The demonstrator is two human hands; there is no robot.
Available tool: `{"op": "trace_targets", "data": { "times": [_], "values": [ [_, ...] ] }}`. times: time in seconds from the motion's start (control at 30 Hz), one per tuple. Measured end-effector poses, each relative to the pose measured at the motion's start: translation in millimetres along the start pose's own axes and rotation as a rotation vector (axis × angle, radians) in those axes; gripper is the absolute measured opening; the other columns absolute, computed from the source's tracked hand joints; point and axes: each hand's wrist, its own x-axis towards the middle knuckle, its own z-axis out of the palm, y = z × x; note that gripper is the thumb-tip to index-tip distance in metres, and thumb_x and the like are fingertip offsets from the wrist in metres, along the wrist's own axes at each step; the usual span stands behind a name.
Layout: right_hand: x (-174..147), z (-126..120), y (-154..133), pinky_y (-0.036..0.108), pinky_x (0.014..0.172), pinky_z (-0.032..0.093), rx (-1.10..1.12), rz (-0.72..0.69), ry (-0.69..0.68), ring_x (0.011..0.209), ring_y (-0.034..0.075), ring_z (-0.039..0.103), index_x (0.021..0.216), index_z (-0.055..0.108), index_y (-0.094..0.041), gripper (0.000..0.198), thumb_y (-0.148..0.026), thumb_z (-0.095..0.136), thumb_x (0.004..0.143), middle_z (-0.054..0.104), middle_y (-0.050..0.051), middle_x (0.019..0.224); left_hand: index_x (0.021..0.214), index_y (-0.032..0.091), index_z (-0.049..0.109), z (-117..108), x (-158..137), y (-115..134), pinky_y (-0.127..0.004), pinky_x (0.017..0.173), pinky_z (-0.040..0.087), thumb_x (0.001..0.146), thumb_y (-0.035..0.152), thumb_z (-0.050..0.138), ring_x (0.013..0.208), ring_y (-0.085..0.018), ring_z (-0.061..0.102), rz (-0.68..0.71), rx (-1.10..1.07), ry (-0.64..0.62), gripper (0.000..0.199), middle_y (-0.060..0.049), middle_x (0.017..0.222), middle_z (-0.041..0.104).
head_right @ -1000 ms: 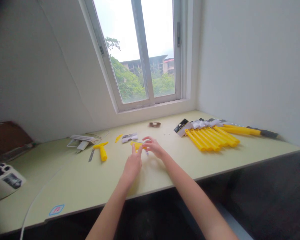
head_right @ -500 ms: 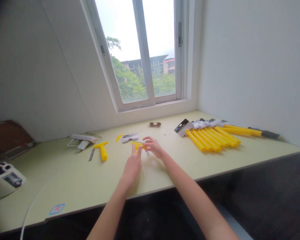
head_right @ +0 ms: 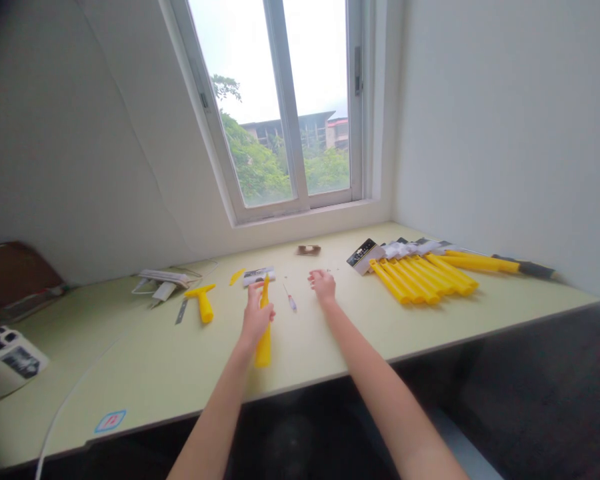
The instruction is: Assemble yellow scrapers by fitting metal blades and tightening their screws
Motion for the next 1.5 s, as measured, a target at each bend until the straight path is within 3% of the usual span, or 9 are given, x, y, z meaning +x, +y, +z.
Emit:
{"op": "trace_targets", "data": {
  "times": [0.07,0.2,0.3,0.43,0.63,0.83,1.07,1.23,1.5],
  "values": [
    [10.5,-4.4,11.9,0.032,0.069,0.042,-0.111,-0.040,0.072,0.073,0.019,0.054,0.071,0.058,-0.019,0.015,-0.024,0.045,0.066,0.060,0.006,0.072,0.112,0.025,0.031,-1.2,7.4,-5.0,-0.020,0.051,0.038,0.064,0.006,0.044,0.048,-0.005,0.045,-0.046,-0.305,-0.045,0.054,-0.003,0.093,0.055],
    [19.7,-6.2,24.9,0.032,0.078,0.038,-0.505,-0.241,0.087,0.080,0.019,0.054,0.073,0.063,-0.020,0.018,-0.019,0.045,0.067,0.062,0.007,0.079,0.114,0.026,0.027,-3.5,18.4,-18.4,-0.015,0.047,0.034,0.063,0.009,0.049,0.046,-0.003,0.042,-0.139,-0.750,-0.078,0.059,0.005,0.066,0.049],
    [21.9,-3.0,26.5,0.030,0.076,0.038,-0.655,-0.271,0.079,0.082,0.019,0.054,0.076,0.064,-0.019,0.019,-0.017,0.048,0.068,0.063,0.008,0.080,0.115,0.027,0.028,-5.8,23.1,-28.2,-0.012,0.046,0.034,0.062,0.006,0.050,0.048,-0.001,0.042,-0.207,-0.967,-0.086,0.061,0.002,0.075,0.051],
    [21.7,0.0,24.1,0.026,0.069,0.039,-0.775,-0.268,0.110,0.077,0.018,0.054,0.077,0.064,-0.016,0.017,-0.018,0.050,0.068,0.062,0.008,0.078,0.113,0.026,0.034,-7.9,26.0,-36.1,-0.011,0.045,0.035,0.060,0.000,0.050,0.049,0.000,0.042,-0.256,-1.103,-0.091,0.061,-0.003,0.090,0.052],
    [17.3,0.8,21.5,0.025,0.070,0.039,-0.922,-0.343,0.063,0.076,0.018,0.055,0.072,0.067,-0.014,0.017,-0.017,0.051,0.069,0.063,0.009,0.075,0.114,0.027,0.039,-8.6,25.8,-38.4,-0.011,0.044,0.035,0.062,-0.001,0.050,0.049,0.001,0.042,-0.279,-1.137,-0.190,0.061,-0.004,0.095,0.050],
    [12.6,1.5,19.4,0.026,0.067,0.040,-0.984,-0.357,0.056,0.077,0.019,0.058,0.073,0.068,-0.013,0.021,-0.013,0.047,0.071,0.065,0.012,0.079,0.121,0.027,0.033,-9.7,24.6,-39.9,-0.009,0.044,0.035,0.062,-0.003,0.048,0.049,0.002,0.041,-0.294,-1.171,-0.289,0.068,-0.007,0.100,0.050],
    [8.1,4.2,13.6,0.027,0.069,0.041,-0.684,-0.421,-0.054,0.070,0.016,0.057,0.071,0.064,-0.014,0.017,-0.021,0.049,0.074,0.065,0.008,0.076,0.125,0.027,0.028,-6.9,21.2,-37.5,-0.010,0.043,0.035,0.064,-0.003,0.046,0.050,0.000,0.042,-0.333,-1.105,-0.384,0.070,-0.006,0.095,0.051],
    [-13.2,18.5,-1.0,0.025,0.061,0.042,-0.353,-0.600,-0.284,0.066,0.013,0.054,0.073,0.060,-0.016,0.015,-0.025,0.048,0.076,0.062,0.004,0.074,0.127,0.027,0.026,-4.2,18.5,-36.4,-0.010,0.043,0.035,0.064,-0.002,0.046,0.050,-0.001,0.042,-0.360,-1.016,-0.492,0.072,-0.004,0.087,0.050],
    [-36.9,28.7,-13.3,0.028,0.068,0.038,-0.386,-0.826,-0.325,0.070,0.014,0.049,0.065,0.055,-0.018,0.012,-0.018,0.051,0.076,0.056,0.002,0.069,0.128,0.024,0.024,-3.4,16.4,-30.3,-0.011,0.042,0.033,0.062,-0.002,0.045,0.048,-0.002,0.040,-0.398,-0.931,-0.491,0.074,-0.001,0.078,0.048]
  ]
}}
